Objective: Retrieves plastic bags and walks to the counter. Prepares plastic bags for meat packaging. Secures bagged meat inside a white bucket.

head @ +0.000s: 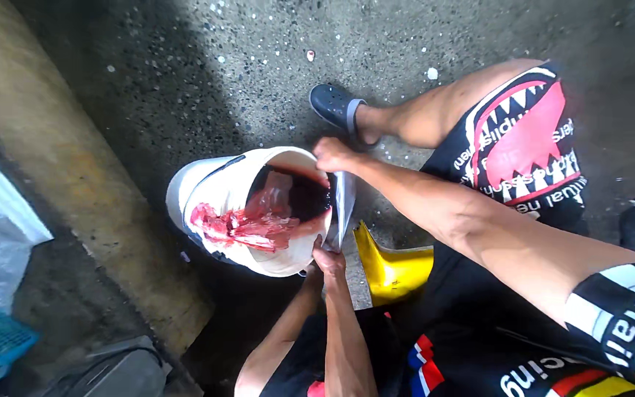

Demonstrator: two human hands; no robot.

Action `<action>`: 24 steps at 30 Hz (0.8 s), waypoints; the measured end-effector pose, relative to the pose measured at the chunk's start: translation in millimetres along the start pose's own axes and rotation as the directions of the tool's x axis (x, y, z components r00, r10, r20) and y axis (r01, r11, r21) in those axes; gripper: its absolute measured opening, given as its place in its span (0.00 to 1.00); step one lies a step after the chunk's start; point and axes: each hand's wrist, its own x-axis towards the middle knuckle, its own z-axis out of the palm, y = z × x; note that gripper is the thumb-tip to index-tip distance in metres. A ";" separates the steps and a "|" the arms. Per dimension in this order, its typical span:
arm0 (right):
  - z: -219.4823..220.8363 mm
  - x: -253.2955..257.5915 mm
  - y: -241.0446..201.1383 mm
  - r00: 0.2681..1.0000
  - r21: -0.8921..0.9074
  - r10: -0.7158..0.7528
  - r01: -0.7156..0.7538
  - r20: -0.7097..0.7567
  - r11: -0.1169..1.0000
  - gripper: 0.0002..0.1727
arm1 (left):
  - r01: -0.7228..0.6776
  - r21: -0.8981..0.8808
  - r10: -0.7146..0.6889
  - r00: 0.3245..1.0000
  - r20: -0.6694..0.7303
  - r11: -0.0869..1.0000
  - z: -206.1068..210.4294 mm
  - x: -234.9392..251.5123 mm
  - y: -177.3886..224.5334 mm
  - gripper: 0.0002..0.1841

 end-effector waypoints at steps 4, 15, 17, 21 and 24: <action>8.2 -12.6 -21.3 0.998 0.033 -0.052 0.053 -0.022 0.998 0.09 | -0.109 0.016 0.109 0.994 -0.027 0.994 -21.1 -2.2 25.2 0.12; 30.6 -22.2 -168.5 0.996 0.002 -0.044 0.044 -0.073 0.999 0.14 | -0.307 0.214 0.340 0.930 -0.142 0.927 -58.3 -9.4 181.8 0.09; 32.2 -20.3 -198.3 0.996 -0.008 -0.003 0.002 -0.088 1.000 0.14 | -0.300 0.255 0.345 0.926 -0.152 0.919 -62.2 -5.3 210.1 0.09; 40.1 -4.0 -247.9 0.993 -0.041 -0.038 0.034 -0.110 0.999 0.17 | -0.301 0.277 0.347 0.928 -0.134 0.913 -73.1 10.4 261.6 0.13; 49.2 13.2 -285.0 0.990 -0.067 -0.061 0.053 -0.123 0.996 0.19 | -0.303 0.313 0.356 0.925 -0.130 0.900 -82.2 33.3 293.6 0.15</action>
